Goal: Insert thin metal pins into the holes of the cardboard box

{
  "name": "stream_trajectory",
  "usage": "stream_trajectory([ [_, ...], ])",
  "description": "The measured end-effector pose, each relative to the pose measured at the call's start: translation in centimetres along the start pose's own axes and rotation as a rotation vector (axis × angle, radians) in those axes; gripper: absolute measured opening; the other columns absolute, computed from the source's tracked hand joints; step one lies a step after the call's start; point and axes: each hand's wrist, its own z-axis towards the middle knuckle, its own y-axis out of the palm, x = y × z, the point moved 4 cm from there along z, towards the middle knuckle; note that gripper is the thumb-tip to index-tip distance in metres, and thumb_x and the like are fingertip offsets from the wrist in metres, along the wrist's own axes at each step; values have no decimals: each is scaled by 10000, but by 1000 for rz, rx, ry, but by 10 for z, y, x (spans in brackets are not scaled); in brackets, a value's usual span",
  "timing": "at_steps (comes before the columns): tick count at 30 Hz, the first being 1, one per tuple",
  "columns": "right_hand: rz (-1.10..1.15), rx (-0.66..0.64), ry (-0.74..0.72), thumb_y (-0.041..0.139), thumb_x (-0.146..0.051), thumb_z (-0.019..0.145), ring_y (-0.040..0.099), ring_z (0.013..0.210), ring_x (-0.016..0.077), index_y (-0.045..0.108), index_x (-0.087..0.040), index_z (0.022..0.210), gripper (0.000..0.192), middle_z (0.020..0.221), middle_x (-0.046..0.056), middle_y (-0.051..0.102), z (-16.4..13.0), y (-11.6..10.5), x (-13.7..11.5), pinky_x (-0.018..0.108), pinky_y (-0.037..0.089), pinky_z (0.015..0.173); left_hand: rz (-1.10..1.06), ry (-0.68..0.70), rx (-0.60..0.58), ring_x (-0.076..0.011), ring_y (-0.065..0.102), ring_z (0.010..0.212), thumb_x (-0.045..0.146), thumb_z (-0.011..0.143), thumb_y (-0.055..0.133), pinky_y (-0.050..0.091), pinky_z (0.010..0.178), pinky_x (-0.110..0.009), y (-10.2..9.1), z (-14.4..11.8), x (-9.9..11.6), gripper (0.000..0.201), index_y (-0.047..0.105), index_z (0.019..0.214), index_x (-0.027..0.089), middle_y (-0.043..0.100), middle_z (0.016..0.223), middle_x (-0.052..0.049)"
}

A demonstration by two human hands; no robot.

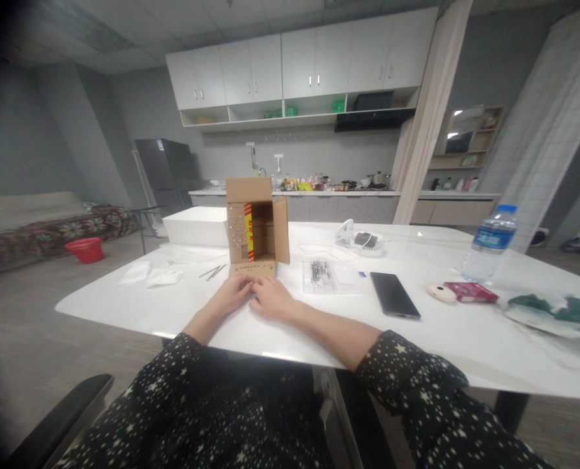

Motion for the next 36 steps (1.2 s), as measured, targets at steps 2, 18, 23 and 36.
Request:
stream_trajectory([
  [2,0,1,-2,470,-270,909,548,943,230,648,-156,1058,259,1016,108,617,0,0,0,365,423,831,2,2,-2,-214,649,891,230,894,487,505,829,-343,0,0,0,242,717,937,170,716,947,-86],
  [18,-3,-14,17,465,-274,916,553,962,228,656,-154,1068,272,1031,109,623,0,-2,-2,361,427,849,4,1,-8,-217,652,907,226,899,483,499,831,-337,0,-1,1,242,712,944,165,713,957,-90],
  [23,-4,-12,14,472,-275,917,556,963,229,659,-153,1062,266,1028,110,623,0,-1,-1,361,427,850,6,-2,-8,-216,653,885,225,896,483,499,815,-335,0,0,1,239,712,931,167,714,936,-86],
  [36,24,-5,-3,487,-257,902,556,1015,237,655,-151,1094,276,1086,114,631,1,0,-1,362,435,868,-6,7,4,-206,649,873,220,889,489,502,811,-332,0,0,1,225,707,926,173,712,919,-75],
])
